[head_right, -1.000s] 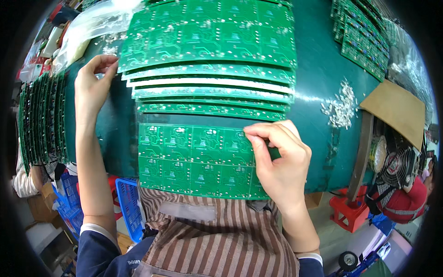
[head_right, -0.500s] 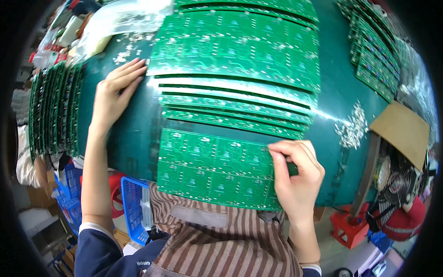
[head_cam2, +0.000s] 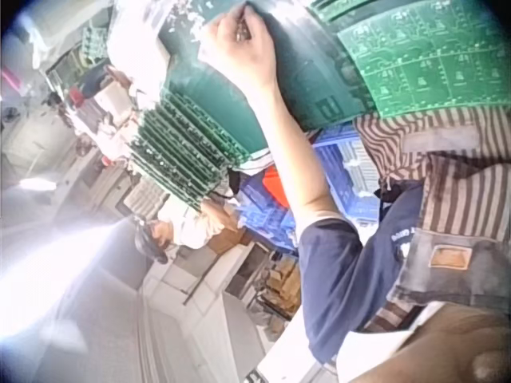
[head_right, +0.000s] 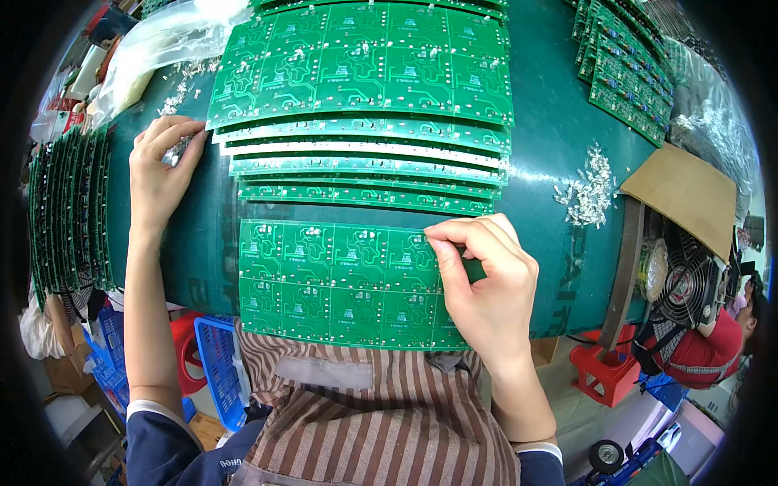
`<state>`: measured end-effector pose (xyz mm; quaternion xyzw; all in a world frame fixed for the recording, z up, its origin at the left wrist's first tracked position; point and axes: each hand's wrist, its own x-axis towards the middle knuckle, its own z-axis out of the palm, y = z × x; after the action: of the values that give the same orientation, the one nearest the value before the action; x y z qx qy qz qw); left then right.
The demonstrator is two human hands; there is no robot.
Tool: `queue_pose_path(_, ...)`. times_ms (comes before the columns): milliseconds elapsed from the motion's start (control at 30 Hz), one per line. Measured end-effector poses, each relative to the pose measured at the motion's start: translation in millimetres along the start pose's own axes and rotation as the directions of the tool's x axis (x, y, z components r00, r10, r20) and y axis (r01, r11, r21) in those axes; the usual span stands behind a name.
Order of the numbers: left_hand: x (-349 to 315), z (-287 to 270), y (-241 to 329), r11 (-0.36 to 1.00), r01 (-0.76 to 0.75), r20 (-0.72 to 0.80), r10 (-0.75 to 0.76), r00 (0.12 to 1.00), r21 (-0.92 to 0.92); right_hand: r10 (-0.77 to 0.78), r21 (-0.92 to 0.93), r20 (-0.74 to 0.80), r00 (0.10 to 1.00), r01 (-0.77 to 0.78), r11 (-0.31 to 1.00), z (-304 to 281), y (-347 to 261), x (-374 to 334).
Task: The person inserts small electronic components into printed circuit boards by hand, working on an assembly line.
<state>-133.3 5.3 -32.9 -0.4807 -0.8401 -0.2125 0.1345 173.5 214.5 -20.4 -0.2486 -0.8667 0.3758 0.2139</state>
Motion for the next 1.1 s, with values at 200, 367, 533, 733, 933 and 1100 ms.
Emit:
queue_pose_path(200,7.0,-5.0,3.9,0.999,0.026,-0.009,-0.026,1.000,0.036,-0.071,-0.076,-0.002,0.997,0.071,0.995,0.5,-0.8,-0.8)
queue_pose_path(367,14.5,-0.4,16.8,0.966,0.221,0.043,-0.218,0.975,-0.132,-0.069,-0.076,-0.002,0.998,0.069,0.995,-1.2,0.3,-2.1)
queue_pose_path(533,30.2,12.8,18.6,0.883,0.445,0.080,-0.438,0.896,-0.147,-0.058,-0.065,-0.010,0.998,0.058,0.996,0.5,-2.9,-1.7)
queue_pose_path(733,30.0,6.1,6.3,0.959,0.280,0.090,-0.277,0.957,-0.032,-0.026,-0.020,0.003,1.000,0.026,0.999,2.5,-4.2,0.4)
queue_pose_path(933,3.5,-24.7,34.2,0.929,0.360,-0.009,-0.362,0.932,-0.084,-0.024,-0.080,-0.008,1.000,0.023,0.997,1.2,-3.5,-1.4)
queue_pose_path(1100,-31.7,-31.5,61.0,0.828,0.437,-0.011,-0.471,0.882,-0.351,0.006,-0.076,0.007,1.000,-0.005,0.997,0.3,-4.0,-1.1)
